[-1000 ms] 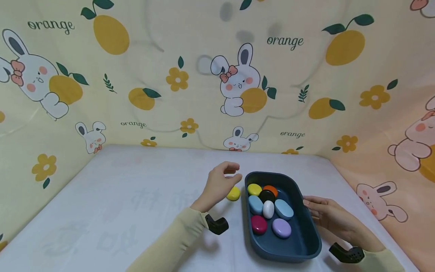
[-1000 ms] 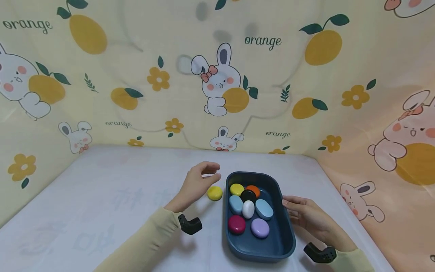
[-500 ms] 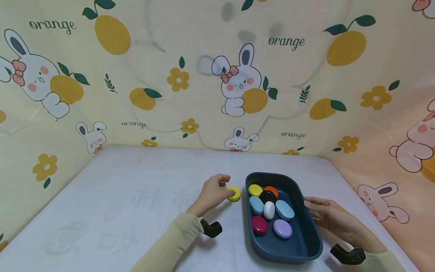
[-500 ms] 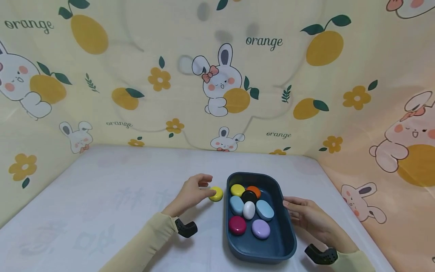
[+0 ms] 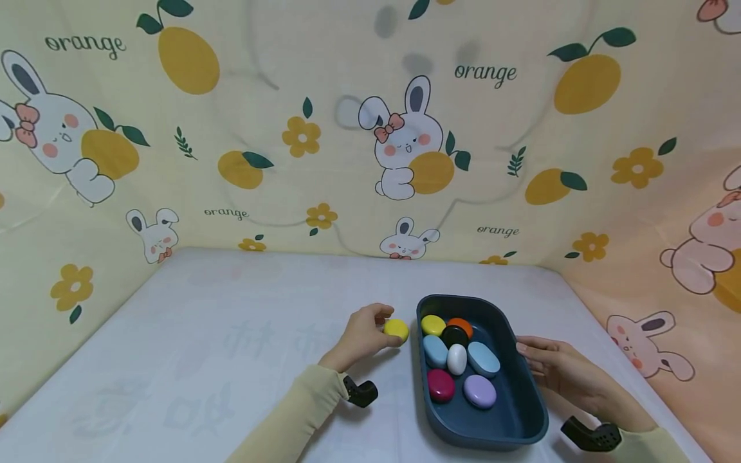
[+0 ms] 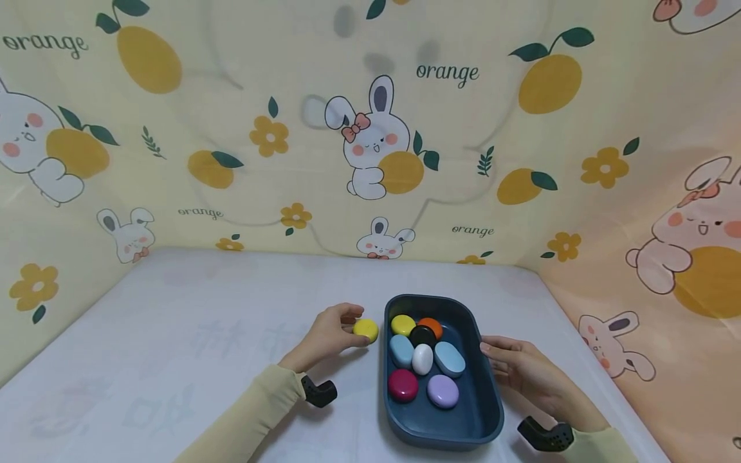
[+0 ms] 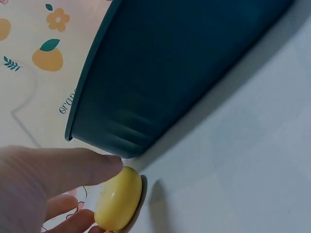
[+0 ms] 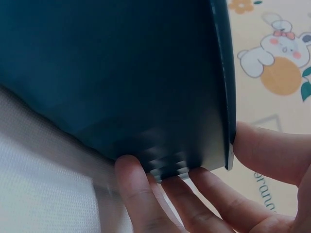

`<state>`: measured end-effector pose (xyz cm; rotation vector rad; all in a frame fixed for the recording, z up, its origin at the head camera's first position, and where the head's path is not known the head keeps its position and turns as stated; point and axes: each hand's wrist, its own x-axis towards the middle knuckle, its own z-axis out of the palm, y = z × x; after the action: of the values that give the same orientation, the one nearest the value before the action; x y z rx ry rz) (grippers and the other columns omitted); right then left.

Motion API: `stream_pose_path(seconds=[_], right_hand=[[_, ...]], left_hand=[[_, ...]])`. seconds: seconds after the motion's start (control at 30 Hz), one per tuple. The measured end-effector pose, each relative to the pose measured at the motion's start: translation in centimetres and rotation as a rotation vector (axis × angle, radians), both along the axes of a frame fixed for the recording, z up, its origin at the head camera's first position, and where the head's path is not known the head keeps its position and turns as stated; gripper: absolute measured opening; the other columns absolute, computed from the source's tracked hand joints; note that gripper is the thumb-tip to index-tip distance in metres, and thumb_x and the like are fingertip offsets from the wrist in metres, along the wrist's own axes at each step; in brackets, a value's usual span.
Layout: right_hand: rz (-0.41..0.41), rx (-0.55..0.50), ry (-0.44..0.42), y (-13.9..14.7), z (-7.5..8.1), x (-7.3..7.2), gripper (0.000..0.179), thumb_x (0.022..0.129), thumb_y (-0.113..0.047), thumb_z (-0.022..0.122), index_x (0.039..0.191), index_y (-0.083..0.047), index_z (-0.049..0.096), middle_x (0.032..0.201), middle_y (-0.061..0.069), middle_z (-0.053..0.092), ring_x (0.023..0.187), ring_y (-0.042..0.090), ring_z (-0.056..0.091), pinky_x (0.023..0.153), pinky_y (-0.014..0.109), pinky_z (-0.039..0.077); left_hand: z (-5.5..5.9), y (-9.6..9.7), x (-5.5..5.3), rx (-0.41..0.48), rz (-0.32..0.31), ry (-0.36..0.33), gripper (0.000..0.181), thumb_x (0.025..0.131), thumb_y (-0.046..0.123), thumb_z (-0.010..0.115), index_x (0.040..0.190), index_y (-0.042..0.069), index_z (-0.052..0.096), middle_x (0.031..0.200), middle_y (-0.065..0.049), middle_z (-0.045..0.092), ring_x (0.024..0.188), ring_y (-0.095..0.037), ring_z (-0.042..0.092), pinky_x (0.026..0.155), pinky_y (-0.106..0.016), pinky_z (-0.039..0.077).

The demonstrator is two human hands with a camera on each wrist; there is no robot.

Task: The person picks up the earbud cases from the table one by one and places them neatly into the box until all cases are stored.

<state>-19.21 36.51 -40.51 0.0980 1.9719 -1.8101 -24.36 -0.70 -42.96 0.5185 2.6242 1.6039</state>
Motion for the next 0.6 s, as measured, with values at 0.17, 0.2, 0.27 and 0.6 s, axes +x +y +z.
stream_pose_path(seconds=[0.17, 0.2, 0.27, 0.6], right_hand=[[0.003, 0.011, 0.005, -0.09, -0.02, -0.09, 0.065, 0.102, -0.029, 0.057, 0.148, 0.008, 0.030, 0.125, 0.005, 0.064, 0.109, 0.024, 0.063, 0.096, 0.050, 0.048], [0.004, 0.011, 0.005, -0.09, -0.01, -0.12, 0.064, 0.102, -0.029, 0.057, 0.148, 0.008, 0.031, 0.125, 0.005, 0.064, 0.109, 0.024, 0.063, 0.096, 0.050, 0.048], [0.008, 0.008, 0.005, -0.08, 0.00, -0.18, 0.063, 0.102, -0.029, 0.057, 0.148, 0.007, 0.032, 0.124, 0.005, 0.064, 0.109, 0.024, 0.063, 0.097, 0.050, 0.048], [0.025, -0.024, -0.010, 0.17, -0.02, 0.01, 0.052, 0.103, -0.026, 0.054, 0.145, 0.002, 0.042, 0.123, 0.004, 0.065, 0.108, 0.024, 0.063, 0.097, 0.050, 0.048]], left_hand=[[-0.12, -0.14, -0.14, 0.004, -0.019, -0.004, 0.060, 0.073, 0.013, 0.085, 0.125, -0.003, 0.061, 0.120, -0.014, 0.063, 0.107, -0.027, 0.061, 0.092, -0.040, 0.050], [-0.12, -0.18, -0.16, 0.004, -0.022, -0.006, 0.060, 0.073, 0.013, 0.086, 0.125, -0.003, 0.061, 0.120, -0.014, 0.063, 0.106, -0.027, 0.061, 0.092, -0.040, 0.051], [-0.14, -0.22, -0.18, 0.007, -0.027, -0.010, 0.060, 0.073, 0.011, 0.086, 0.125, -0.004, 0.060, 0.119, -0.014, 0.064, 0.106, -0.027, 0.062, 0.092, -0.039, 0.051], [-0.52, -0.12, -0.15, 0.004, -0.038, -0.026, 0.057, 0.074, 0.006, 0.085, 0.124, -0.006, 0.059, 0.117, -0.014, 0.064, 0.098, -0.024, 0.064, 0.087, -0.034, 0.054]])
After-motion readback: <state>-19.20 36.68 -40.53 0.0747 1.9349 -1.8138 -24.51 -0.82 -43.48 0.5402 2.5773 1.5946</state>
